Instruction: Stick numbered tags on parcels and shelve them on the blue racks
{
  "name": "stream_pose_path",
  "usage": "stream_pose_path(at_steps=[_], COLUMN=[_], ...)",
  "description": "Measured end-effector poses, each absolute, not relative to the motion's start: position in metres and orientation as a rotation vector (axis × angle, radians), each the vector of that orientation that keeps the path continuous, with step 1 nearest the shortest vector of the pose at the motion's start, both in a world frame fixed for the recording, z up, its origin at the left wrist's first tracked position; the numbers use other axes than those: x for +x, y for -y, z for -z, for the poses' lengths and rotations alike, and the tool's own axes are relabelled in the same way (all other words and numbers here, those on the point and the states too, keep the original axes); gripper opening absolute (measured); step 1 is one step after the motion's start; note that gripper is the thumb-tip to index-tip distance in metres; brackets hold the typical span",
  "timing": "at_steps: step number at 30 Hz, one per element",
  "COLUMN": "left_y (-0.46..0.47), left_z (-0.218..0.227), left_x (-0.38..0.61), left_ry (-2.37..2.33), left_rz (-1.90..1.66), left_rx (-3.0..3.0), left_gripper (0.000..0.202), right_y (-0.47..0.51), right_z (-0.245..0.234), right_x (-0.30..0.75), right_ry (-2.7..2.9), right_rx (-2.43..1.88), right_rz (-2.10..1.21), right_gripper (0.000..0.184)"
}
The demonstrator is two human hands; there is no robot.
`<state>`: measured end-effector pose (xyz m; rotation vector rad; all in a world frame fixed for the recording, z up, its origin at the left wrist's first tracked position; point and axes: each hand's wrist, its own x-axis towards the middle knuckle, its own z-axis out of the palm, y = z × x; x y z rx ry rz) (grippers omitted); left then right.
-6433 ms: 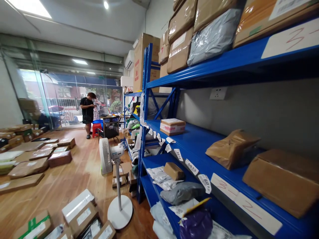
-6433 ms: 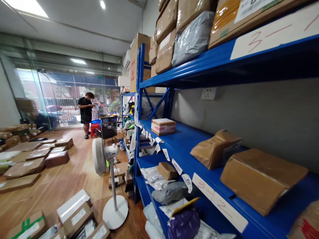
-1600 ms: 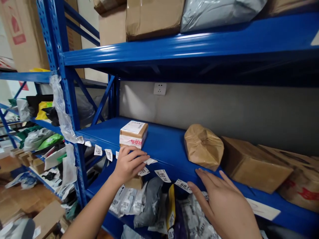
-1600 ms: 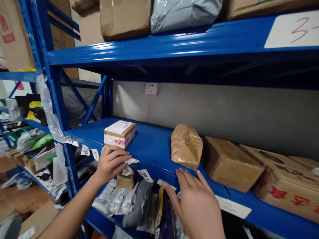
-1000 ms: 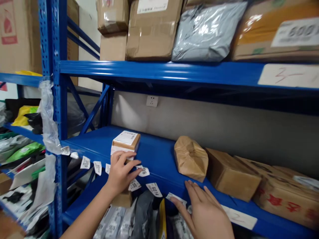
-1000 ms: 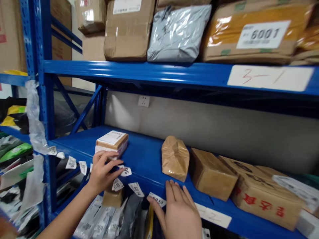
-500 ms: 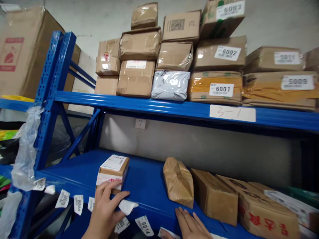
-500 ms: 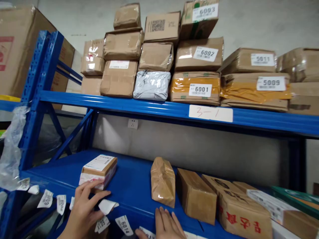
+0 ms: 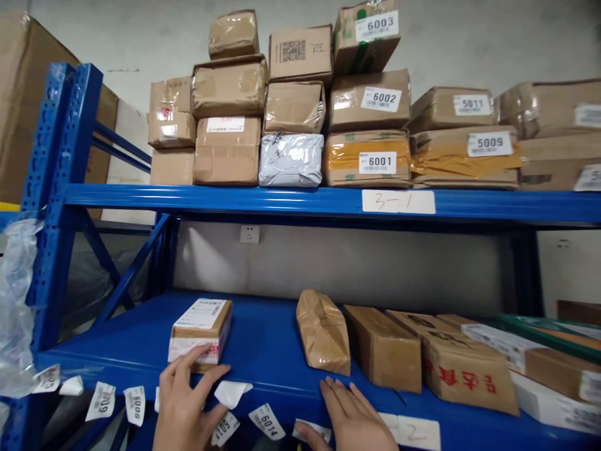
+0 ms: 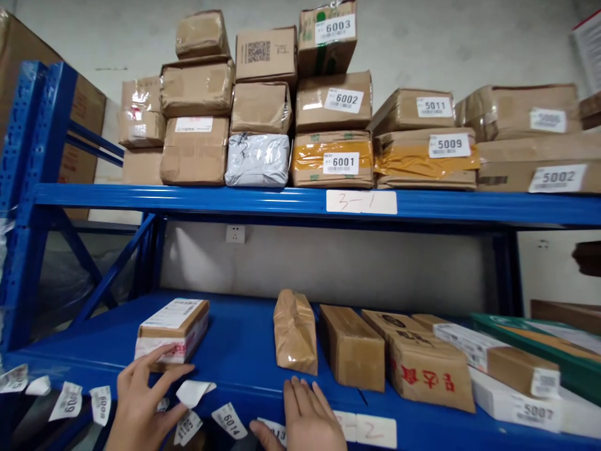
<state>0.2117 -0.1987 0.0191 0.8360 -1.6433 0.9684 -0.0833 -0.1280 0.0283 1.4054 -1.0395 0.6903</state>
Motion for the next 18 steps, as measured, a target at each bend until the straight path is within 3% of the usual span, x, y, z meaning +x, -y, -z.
stream_pose_path(at_steps=[18], left_y=[0.205], left_z=[-0.022], left_x=[0.217], left_ry=[1.629], left_rz=[-0.997], left_rx=[0.762], left_gripper=[0.029], right_y=[0.138], right_z=[-0.017], right_x=[-0.083], right_ry=[1.068], right_rx=[1.364], right_rz=[-0.789], right_gripper=[0.077])
